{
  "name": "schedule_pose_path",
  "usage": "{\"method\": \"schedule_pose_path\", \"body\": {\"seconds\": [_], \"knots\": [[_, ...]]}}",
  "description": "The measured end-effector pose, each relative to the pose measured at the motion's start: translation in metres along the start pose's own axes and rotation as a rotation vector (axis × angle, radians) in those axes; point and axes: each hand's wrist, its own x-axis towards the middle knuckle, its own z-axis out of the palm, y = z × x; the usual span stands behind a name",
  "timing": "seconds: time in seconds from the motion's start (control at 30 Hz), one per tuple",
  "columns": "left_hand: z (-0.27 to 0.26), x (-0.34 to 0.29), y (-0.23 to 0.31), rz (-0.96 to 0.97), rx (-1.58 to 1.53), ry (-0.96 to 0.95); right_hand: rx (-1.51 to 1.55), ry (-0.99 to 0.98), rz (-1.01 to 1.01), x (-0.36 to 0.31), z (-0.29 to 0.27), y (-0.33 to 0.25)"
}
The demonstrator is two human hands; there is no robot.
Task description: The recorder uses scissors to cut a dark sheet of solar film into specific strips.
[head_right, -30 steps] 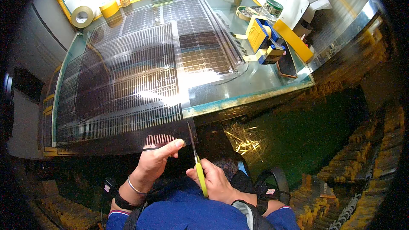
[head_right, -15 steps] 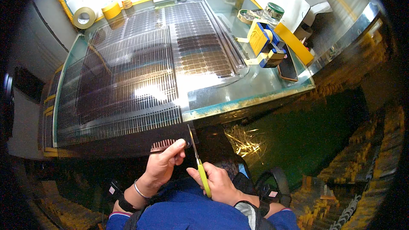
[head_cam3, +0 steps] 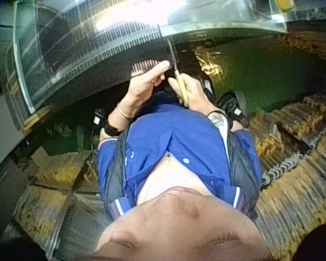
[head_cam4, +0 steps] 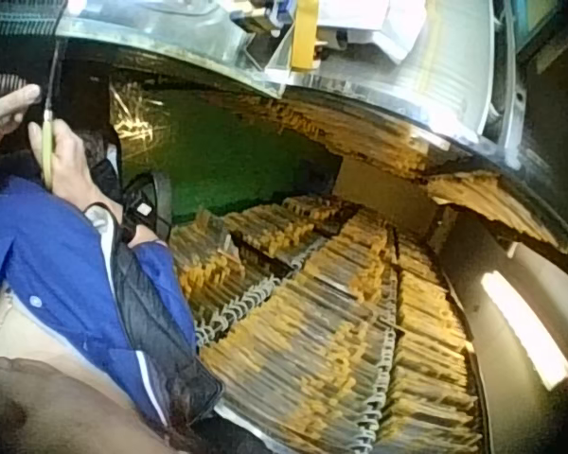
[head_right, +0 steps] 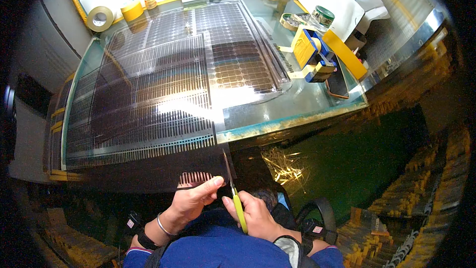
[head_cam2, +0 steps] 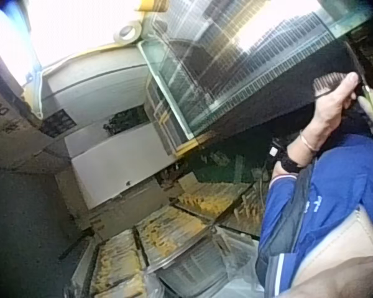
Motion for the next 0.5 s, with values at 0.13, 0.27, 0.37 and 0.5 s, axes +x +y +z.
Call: {"method": "schedule_pose_path", "body": {"seconds": [0.13, 0.27, 0.37, 0.5], "knots": [[0.0, -0.002, 0.001, -0.039, 0.031, -0.03, 0.058, -0.058, 0.143, -0.004, -0.003, -0.012], [0.002, -0.007, -0.005, -0.068, 0.022, -0.048, 0.103, -0.048, 0.073, -0.002, -0.002, -0.006], [0.006, -0.011, -0.003, -0.099, 0.054, -0.078, 0.126, -0.013, -0.001, 0.002, -0.001, 0.001], [0.004, -0.01, -0.011, -0.088, 0.049, -0.113, 0.185, -0.036, 0.023, -0.001, -0.005, -0.004]]}}
